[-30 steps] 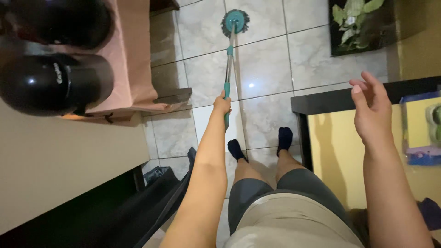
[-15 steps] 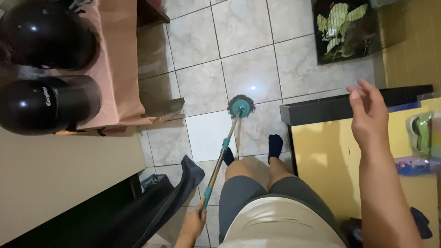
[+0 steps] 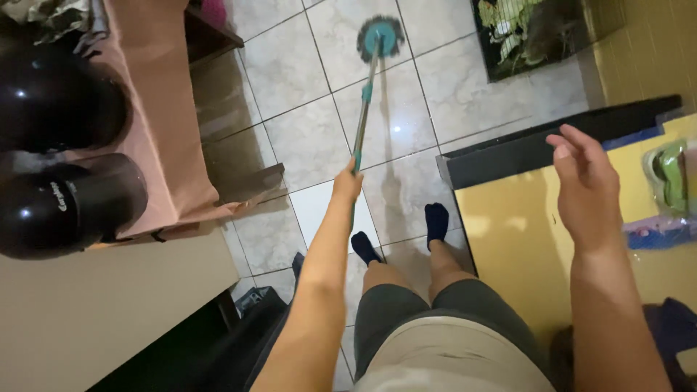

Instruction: Mopping a tiled floor in a hallway area.

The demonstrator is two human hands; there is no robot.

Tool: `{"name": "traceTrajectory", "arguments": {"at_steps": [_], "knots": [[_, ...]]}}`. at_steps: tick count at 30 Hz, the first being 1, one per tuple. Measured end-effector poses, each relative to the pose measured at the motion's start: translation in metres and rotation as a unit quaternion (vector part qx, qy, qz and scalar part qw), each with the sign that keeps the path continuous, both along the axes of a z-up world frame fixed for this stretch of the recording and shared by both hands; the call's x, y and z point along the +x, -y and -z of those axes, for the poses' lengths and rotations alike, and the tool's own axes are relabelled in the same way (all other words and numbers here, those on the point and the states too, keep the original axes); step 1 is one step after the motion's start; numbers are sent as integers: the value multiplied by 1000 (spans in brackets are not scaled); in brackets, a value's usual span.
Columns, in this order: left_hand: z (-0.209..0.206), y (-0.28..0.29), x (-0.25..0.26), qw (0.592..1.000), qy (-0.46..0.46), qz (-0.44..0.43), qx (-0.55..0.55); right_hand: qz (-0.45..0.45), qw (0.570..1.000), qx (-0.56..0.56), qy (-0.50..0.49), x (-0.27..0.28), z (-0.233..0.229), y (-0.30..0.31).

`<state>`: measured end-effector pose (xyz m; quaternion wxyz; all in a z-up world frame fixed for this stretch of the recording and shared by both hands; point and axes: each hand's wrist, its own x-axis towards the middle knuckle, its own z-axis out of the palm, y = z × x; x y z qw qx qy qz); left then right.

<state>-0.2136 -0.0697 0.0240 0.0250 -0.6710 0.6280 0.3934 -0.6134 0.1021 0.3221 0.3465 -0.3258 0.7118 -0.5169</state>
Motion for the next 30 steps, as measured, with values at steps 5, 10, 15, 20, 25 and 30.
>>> {"name": "traceTrajectory", "arguments": {"at_steps": [5,10,15,20,25,30], "knots": [[11,-19,-24,997,31,29,-60,21,1000,10,-20,-13,1,-20],[-59,-158,60,991,72,113,8,24,999,14,-40,-27,20,-37],[-143,-310,151,976,143,144,85,22,999,6,-25,-24,8,-28],[-191,-290,123,962,159,150,165,36,999,5,10,-21,15,-26],[-102,-212,64,984,77,153,58,25,1000,10,-2,-23,15,-33],[-32,-80,-43,986,78,146,25,44,999,13,2,-25,11,-42]]}}
